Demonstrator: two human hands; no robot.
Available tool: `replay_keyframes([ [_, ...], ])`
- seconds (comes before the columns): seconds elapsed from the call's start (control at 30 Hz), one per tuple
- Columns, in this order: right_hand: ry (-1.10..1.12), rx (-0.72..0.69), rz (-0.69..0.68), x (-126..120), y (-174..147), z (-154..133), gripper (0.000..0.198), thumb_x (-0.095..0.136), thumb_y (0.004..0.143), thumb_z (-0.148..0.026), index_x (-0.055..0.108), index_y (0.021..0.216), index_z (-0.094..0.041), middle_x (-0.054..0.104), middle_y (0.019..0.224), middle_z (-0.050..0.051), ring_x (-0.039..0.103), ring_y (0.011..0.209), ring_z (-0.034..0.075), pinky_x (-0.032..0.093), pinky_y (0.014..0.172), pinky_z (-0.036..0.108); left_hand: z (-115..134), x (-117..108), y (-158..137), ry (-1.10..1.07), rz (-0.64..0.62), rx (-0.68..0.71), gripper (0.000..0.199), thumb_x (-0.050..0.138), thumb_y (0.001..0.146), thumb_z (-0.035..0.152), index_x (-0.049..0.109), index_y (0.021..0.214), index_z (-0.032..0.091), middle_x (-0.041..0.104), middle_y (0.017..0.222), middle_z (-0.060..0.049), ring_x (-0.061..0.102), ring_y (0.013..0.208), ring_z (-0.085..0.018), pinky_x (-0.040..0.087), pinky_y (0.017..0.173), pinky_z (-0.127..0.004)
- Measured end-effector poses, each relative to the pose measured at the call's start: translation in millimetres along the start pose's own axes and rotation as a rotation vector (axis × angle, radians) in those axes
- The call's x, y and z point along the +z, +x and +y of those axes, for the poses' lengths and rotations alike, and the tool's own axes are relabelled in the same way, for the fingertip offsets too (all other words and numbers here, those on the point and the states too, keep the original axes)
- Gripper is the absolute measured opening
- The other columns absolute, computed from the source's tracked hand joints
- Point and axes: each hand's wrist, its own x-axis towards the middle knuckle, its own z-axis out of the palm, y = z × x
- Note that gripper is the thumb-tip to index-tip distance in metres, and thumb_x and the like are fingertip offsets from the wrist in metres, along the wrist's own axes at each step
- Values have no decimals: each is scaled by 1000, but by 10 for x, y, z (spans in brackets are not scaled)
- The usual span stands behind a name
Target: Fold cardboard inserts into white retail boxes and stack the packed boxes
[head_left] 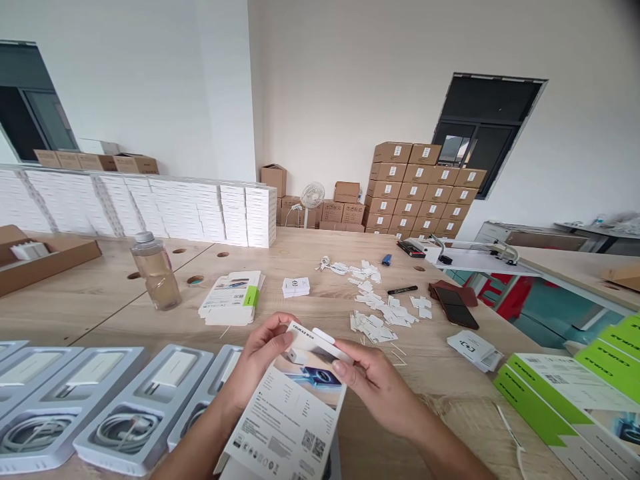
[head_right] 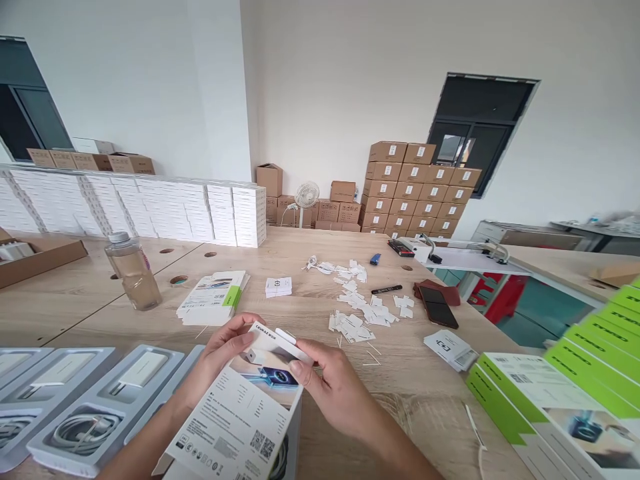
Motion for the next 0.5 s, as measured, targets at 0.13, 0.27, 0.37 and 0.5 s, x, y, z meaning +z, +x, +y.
replay_keyframes([
  [0.13,140,152,54,-5,11,146,33,60,83,-46,71,101,-20,71,91,3,62,82,21,46,69,28,-3,-8,-55,254,-162,15,22,58,85,36,56,100,20,55,78,0,48,68,-12,38,60,-22],
  [0.27,414,389,58,-5,15,305,32,70,75,-47,71,87,-17,69,76,1,60,68,15,43,63,25,-21,-17,-109,456,-238,84,22,55,87,36,57,103,21,54,80,-1,48,71,-13,39,62,-23],
  [0.37,638,516,79,18,32,341,34,81,63,-42,66,79,-16,66,67,-1,58,60,13,42,60,24,-36,-34,-125,497,-269,111,21,54,88,36,56,104,22,54,82,-1,50,72,-13,39,64,-24],
  [0.5,716,539,76,58,60,375,38,86,55,-40,62,71,-15,62,58,-3,54,52,10,40,55,23,-77,-56,-119,511,-272,109,22,53,88,35,55,107,23,55,83,-1,50,73,-14,41,65,-24],
])
